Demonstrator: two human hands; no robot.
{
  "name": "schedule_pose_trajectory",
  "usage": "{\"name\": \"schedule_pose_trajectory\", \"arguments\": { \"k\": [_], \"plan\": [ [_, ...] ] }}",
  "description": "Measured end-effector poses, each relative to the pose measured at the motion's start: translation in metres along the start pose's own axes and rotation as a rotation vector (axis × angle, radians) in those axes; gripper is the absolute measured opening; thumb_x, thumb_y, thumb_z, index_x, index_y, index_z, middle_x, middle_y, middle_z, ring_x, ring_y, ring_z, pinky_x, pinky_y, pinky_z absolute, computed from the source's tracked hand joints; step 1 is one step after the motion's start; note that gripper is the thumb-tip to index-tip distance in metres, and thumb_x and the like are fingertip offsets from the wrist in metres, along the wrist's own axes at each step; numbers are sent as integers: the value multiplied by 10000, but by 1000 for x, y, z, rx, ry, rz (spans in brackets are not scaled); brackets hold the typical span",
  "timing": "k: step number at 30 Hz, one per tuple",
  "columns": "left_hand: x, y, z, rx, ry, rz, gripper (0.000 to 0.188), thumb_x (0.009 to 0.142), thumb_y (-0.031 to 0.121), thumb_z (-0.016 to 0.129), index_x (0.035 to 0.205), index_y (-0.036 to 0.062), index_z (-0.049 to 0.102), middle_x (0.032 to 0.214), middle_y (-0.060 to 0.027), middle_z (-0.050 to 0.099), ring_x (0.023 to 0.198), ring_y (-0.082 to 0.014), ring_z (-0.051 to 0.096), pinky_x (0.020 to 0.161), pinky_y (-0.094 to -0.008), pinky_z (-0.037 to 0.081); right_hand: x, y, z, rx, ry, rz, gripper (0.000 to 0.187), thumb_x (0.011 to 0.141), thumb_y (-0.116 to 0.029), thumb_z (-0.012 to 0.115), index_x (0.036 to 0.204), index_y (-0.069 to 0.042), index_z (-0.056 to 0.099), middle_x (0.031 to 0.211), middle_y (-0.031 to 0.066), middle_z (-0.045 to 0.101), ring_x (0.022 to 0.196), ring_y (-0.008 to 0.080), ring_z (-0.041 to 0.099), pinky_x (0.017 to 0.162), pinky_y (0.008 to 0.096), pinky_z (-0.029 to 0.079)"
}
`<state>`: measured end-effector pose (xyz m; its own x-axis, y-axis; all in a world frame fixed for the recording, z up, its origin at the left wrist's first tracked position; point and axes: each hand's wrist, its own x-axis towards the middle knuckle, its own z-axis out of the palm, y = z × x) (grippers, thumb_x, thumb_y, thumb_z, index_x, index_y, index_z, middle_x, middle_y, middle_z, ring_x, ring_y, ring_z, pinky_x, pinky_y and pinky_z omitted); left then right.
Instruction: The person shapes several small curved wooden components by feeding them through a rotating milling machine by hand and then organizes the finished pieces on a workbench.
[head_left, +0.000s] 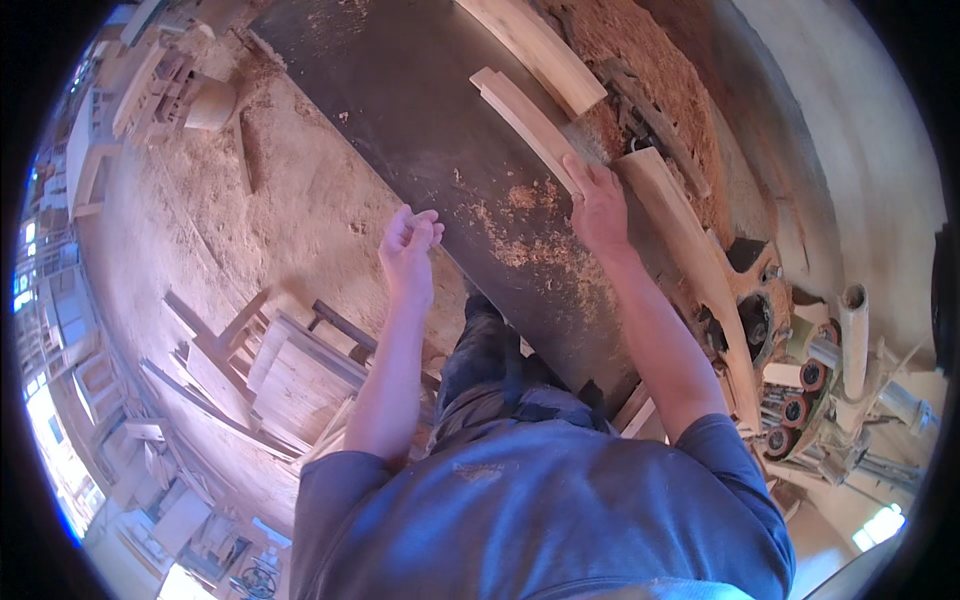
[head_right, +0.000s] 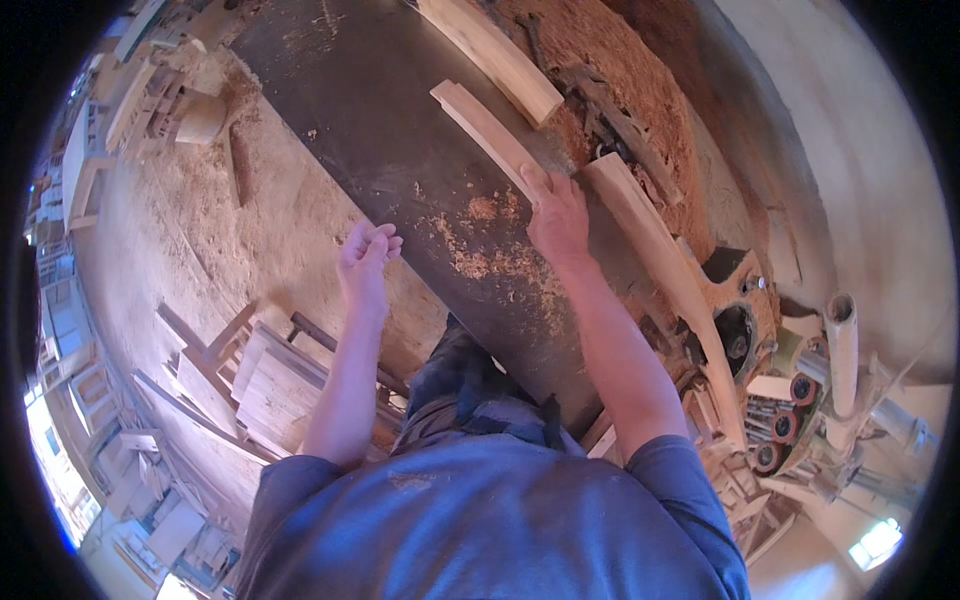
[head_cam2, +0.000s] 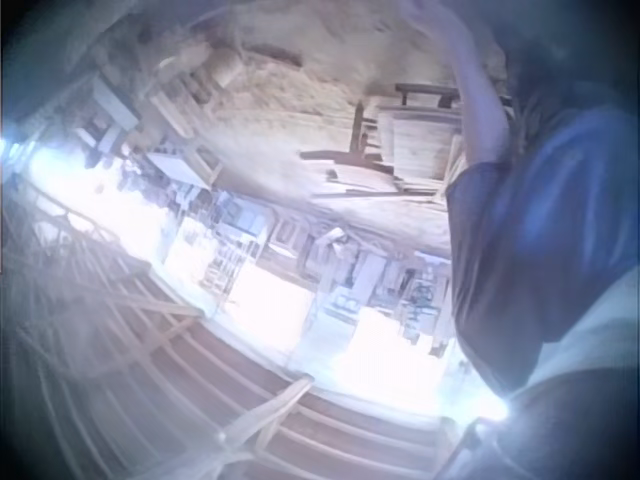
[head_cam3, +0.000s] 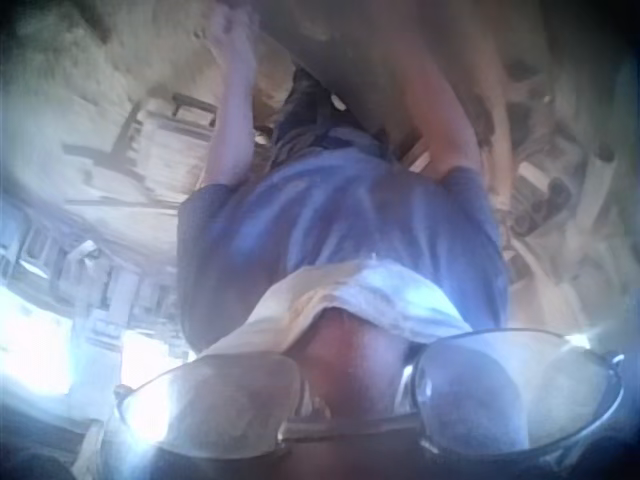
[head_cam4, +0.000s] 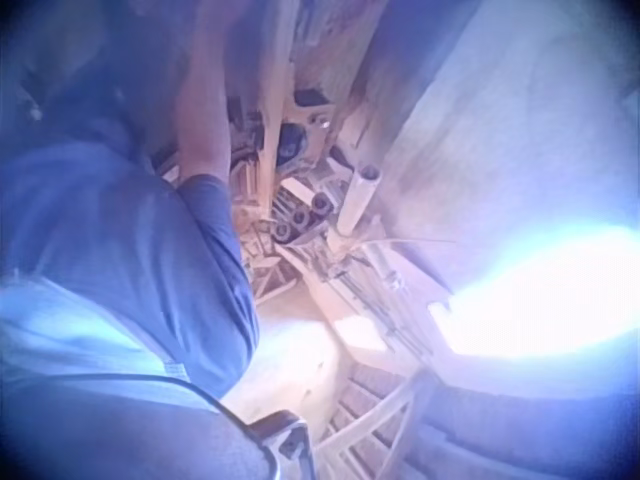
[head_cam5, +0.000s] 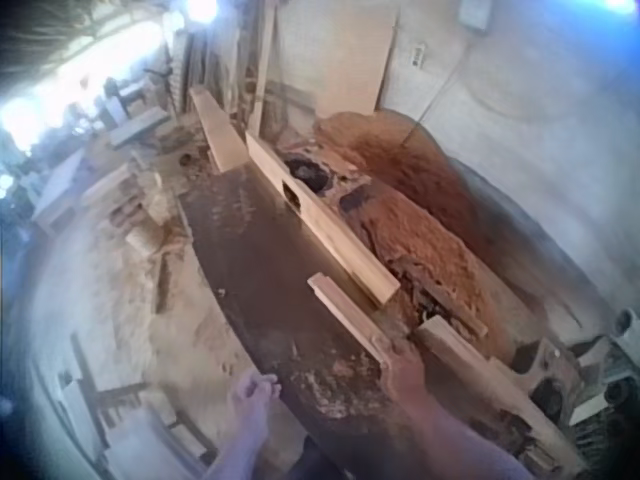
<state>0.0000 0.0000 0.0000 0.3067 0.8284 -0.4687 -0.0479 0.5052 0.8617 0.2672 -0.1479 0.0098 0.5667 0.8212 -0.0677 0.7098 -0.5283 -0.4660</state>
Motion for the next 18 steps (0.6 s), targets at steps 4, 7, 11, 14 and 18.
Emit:
{"name": "schedule_pose_trajectory", "arguments": {
  "k": [4,7,11,14,18],
  "plan": [
    [26,8,-2,90,-23,81,457,1028,57,609,1440,-102,493,1170,-180,710,937,-201,711,881,-327,593,-15,-18,-4,-42,216,-48,678,796,13,714,1449,-104,575,1510,178,493,1411,416,440,1197,512,344],
    [-6,-18,-21,159,-5,38,416,1019,36,596,1406,-102,530,1151,-164,714,924,-181,703,866,-321,596,-111,-14,-17,-74,190,107,691,778,10,721,1445,-91,569,1523,177,480,1439,418,406,1206,509,328],
    [-21,-37,-45,178,-2,-17,413,1008,27,604,1395,-102,539,1132,-144,713,914,-167,695,849,-319,598,-252,10,-37,-168,201,401,760,765,-87,749,1484,-59,505,1533,219,449,1451,434,377,1212,537,301],
    [-27,-43,-58,347,-48,-9,470,1010,14,602,1444,-126,487,1122,-141,709,936,-185,700,856,-311,595,-353,15,-25,-224,289,691,839,753,-205,787,1502,-17,458,1521,266,437,1419,460,395,1195,563,302],
    [-40,-37,-52,421,-121,-36,525,1005,10,606,1479,-137,436,1125,-149,716,925,-192,705,844,-314,594,-437,8,10,-158,373,931,950,752,-373,830,1517,10,415,1482,282,483,1379,466,439,1171,567,323]
  ]
}}
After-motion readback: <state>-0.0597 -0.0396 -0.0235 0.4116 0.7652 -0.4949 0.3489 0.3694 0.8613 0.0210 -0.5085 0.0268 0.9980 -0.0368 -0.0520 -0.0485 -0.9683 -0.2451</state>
